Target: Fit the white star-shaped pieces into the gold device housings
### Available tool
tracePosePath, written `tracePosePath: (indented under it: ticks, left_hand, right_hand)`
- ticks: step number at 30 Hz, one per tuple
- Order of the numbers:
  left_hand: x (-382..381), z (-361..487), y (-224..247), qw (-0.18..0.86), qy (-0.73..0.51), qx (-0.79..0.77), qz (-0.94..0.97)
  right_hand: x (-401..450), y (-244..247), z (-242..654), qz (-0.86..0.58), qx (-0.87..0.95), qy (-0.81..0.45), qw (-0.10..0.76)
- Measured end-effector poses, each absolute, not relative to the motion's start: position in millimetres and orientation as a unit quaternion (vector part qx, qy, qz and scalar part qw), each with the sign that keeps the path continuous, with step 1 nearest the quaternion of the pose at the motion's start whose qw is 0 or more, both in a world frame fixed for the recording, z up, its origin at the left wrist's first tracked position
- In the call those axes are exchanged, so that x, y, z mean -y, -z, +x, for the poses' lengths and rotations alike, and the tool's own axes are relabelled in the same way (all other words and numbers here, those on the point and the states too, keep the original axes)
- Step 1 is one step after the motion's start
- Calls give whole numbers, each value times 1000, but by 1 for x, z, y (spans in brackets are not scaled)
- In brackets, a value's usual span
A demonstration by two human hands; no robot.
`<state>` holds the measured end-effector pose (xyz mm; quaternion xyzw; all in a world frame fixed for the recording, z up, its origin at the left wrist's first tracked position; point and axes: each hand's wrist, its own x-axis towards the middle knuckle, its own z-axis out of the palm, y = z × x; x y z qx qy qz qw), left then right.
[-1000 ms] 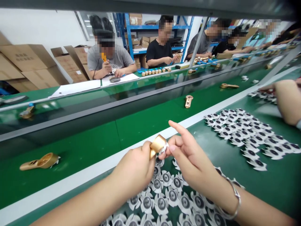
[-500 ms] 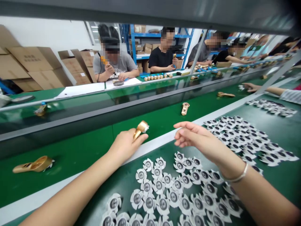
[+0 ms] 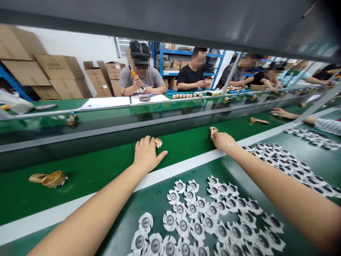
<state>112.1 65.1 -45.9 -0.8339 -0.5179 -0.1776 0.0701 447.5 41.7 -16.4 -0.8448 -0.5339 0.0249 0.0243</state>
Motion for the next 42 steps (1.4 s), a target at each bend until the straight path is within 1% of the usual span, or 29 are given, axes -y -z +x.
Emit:
tracePosePath:
  ticks: [5, 7, 10, 13, 18, 21, 22, 23, 24, 26, 27, 28, 29, 30, 31, 33, 36, 39, 42]
  left_hand:
    - [-59, 119, 43, 76, 242, 442, -861]
    - [-60, 118, 44, 74, 249, 459, -850]
    - [-66, 114, 47, 79, 233, 516, -820]
    - [-68, 112, 48, 82, 202, 509, -833]
    - [-55, 117, 41, 106, 189, 467, -857]
    - [-46, 121, 29, 108, 230, 428, -867]
    - [-42, 123, 25, 81, 250, 415, -871]
    - [-37, 126, 20, 25, 267, 408, -873]
    - [-31, 130, 15, -66, 276, 408, -868]
    - [-16, 140, 5, -330, 260, 409, -810]
    - [-8, 145, 1, -468, 239, 399, -751]
    - [0, 150, -2, -582, 221, 381, -683]
    - [7, 154, -4, -664, 215, 363, -618]
    - [11, 157, -5, -711, 224, 352, -566]
    - [14, 160, -5, -731, 245, 350, -531]
    - [12, 161, -3, -736, 295, 355, -496]
    - [2, 158, 4, -742, 321, 350, -474]
    - [-6, 155, 8, -746, 325, 349, -466]
    - [-5, 155, 8, -745, 307, 349, -478]
  right_hand:
    - [20, -3, 403, -769, 627, -51, 109]
    - [54, -13, 379, -741, 652, -75, 142]
    - [94, -24, 350, -693, 671, -132, 226]
    - [110, -23, 335, -653, 676, -169, 297]
    - [104, -3, 339, -616, 693, -196, 319]
    - [99, 4, 343, -608, 691, -190, 342]
    - [99, 5, 343, -601, 693, -180, 357]
    - [99, 5, 342, -588, 697, -169, 373]
    - [100, 5, 339, -572, 705, -159, 388]
    - [102, 2, 333, -528, 733, -157, 399]
    - [104, 1, 329, -503, 751, -165, 395]
    - [106, 0, 326, -482, 765, -178, 389]
    - [107, -1, 325, -469, 770, -191, 387]
    - [108, -1, 324, -469, 767, -203, 389]
    - [109, 0, 325, -482, 754, -211, 393]
    - [107, 3, 331, -537, 717, -215, 389]
    - [101, 13, 343, -595, 717, -191, 309]
    - [96, 24, 347, -599, 753, -164, 220]
    - [95, 30, 343, -591, 774, -152, 169]
